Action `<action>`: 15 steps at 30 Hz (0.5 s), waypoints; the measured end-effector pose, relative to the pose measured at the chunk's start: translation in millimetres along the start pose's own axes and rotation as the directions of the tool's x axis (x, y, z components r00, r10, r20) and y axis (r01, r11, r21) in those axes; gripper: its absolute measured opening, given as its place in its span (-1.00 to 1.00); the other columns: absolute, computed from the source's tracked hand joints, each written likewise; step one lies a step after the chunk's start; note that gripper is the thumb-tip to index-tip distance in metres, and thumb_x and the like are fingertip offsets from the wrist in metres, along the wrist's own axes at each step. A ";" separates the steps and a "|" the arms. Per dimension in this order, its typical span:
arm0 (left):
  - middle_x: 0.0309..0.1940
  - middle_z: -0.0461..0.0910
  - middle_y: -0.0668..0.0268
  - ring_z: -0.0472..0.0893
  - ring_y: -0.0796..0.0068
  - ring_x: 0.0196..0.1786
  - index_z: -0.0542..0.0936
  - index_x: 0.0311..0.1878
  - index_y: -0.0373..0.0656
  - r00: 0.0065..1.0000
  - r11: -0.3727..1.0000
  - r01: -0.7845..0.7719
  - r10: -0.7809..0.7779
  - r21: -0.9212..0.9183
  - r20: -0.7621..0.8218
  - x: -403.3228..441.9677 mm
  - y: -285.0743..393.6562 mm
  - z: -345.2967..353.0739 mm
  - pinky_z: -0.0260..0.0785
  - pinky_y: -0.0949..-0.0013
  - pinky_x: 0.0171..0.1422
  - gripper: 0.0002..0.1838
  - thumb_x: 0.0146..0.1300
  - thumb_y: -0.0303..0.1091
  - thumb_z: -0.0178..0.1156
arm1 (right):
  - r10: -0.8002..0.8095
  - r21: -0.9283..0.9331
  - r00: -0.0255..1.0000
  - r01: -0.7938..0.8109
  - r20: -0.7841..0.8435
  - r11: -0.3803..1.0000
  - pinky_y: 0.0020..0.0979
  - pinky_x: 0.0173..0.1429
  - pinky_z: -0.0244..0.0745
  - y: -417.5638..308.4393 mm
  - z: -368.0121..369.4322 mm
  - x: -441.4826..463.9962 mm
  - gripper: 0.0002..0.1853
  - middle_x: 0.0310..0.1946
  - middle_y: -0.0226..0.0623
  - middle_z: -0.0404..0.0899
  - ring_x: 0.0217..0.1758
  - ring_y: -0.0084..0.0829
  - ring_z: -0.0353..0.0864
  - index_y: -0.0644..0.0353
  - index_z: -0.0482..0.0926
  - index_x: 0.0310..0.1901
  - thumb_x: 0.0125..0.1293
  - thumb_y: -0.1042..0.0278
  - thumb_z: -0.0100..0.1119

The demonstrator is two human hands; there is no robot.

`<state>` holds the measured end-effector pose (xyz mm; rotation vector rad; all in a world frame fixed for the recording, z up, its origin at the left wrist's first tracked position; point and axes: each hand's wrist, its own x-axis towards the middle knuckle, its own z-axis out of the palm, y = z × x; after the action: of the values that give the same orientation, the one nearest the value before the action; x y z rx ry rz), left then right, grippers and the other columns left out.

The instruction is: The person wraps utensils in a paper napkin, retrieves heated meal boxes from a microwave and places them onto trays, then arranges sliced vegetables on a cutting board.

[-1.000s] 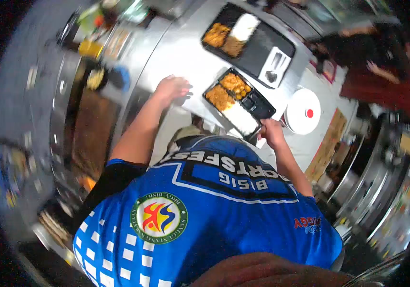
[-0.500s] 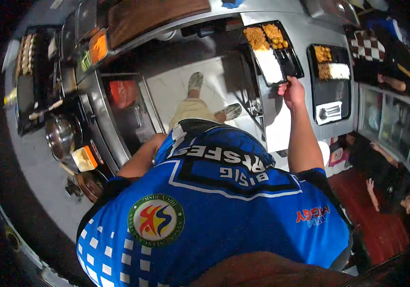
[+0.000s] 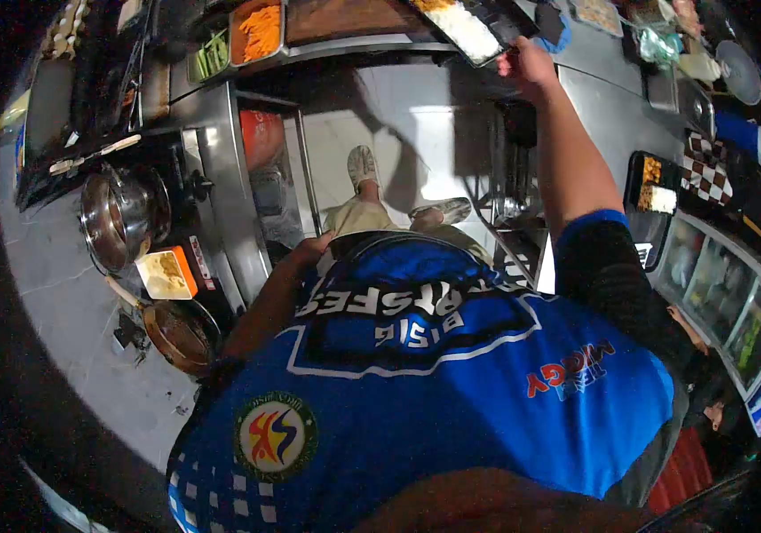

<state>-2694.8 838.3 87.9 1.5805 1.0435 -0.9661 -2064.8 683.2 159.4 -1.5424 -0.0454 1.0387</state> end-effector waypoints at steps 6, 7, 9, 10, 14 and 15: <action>0.19 0.65 0.08 0.60 0.23 0.27 0.47 0.43 -0.28 0.978 0.886 -0.159 0.202 -0.435 0.055 35.4 -96.9 -32.1 0.37 0.28 0.39 -0.29 0.55 0.17 0.09 | -0.045 -0.037 0.997 0.047 0.062 0.998 -0.31 -0.27 0.59 -14.0 54.1 40.5 -0.65 -0.42 -0.23 0.61 -0.44 -0.38 0.59 0.28 0.56 -0.13 0.50 0.10 0.03; 0.20 0.64 0.11 0.58 0.26 0.29 0.48 0.42 -0.29 0.968 0.739 -0.064 0.210 -0.670 0.138 18.8 -84.9 -44.7 0.36 0.32 0.40 -0.28 0.52 0.18 0.15 | -0.038 -0.050 0.997 0.041 0.062 0.998 -0.30 -0.26 0.59 -11.3 52.2 58.8 -0.66 -0.42 -0.24 0.60 -0.44 -0.39 0.58 0.26 0.57 -0.14 0.48 0.08 0.07; 0.22 0.64 0.12 0.59 0.30 0.27 0.48 0.43 -0.26 0.947 0.879 -0.300 0.321 -0.370 -0.006 -41.3 -18.5 -79.3 0.36 0.33 0.39 -0.25 0.47 0.21 0.19 | -0.452 -0.346 0.890 0.406 -0.060 0.846 -0.30 -0.25 0.58 42.9 0.1 159.7 -0.67 -0.42 -0.28 0.59 -0.43 -0.39 0.57 0.22 0.58 -0.18 0.44 0.07 0.14; 0.23 0.64 0.12 0.59 0.32 0.27 0.49 0.43 -0.25 0.925 0.905 -0.380 0.372 -0.189 -0.078 -75.6 19.3 -97.0 0.36 0.33 0.39 -0.24 0.45 0.22 0.21 | -0.499 -0.286 0.864 0.465 -0.056 0.838 -0.29 -0.24 0.57 28.5 3.9 181.3 -0.69 -0.40 -0.27 0.59 -0.42 -0.37 0.57 0.21 0.58 -0.20 0.43 0.08 0.16; 0.21 0.65 0.11 0.59 0.34 0.25 0.51 0.41 -0.25 0.915 0.896 -0.400 0.380 -0.193 -0.133 -59.3 35.2 -116.2 0.38 0.33 0.36 -0.18 0.40 0.31 0.22 | -0.475 -0.168 0.864 0.449 -0.170 0.877 -0.24 -0.17 0.59 14.0 16.2 142.2 -0.70 -0.30 -0.16 0.62 -0.37 -0.27 0.59 0.21 0.57 -0.14 0.45 0.09 0.18; 0.21 0.65 0.11 0.59 0.34 0.25 0.50 0.41 -0.25 0.929 0.917 -0.365 0.347 -0.162 -0.128 -53.0 40.3 -119.5 0.39 0.33 0.35 -0.16 0.39 0.32 0.22 | -0.319 0.049 0.922 0.337 -0.221 0.940 -0.23 -0.16 0.59 12.2 23.0 115.0 -0.71 -0.29 -0.15 0.63 -0.38 -0.25 0.59 0.20 0.56 -0.12 0.46 0.10 0.17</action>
<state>-2661.8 939.0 174.4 1.6034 0.8420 -0.5335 -2016.3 762.2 86.4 -1.4958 -0.1083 0.6013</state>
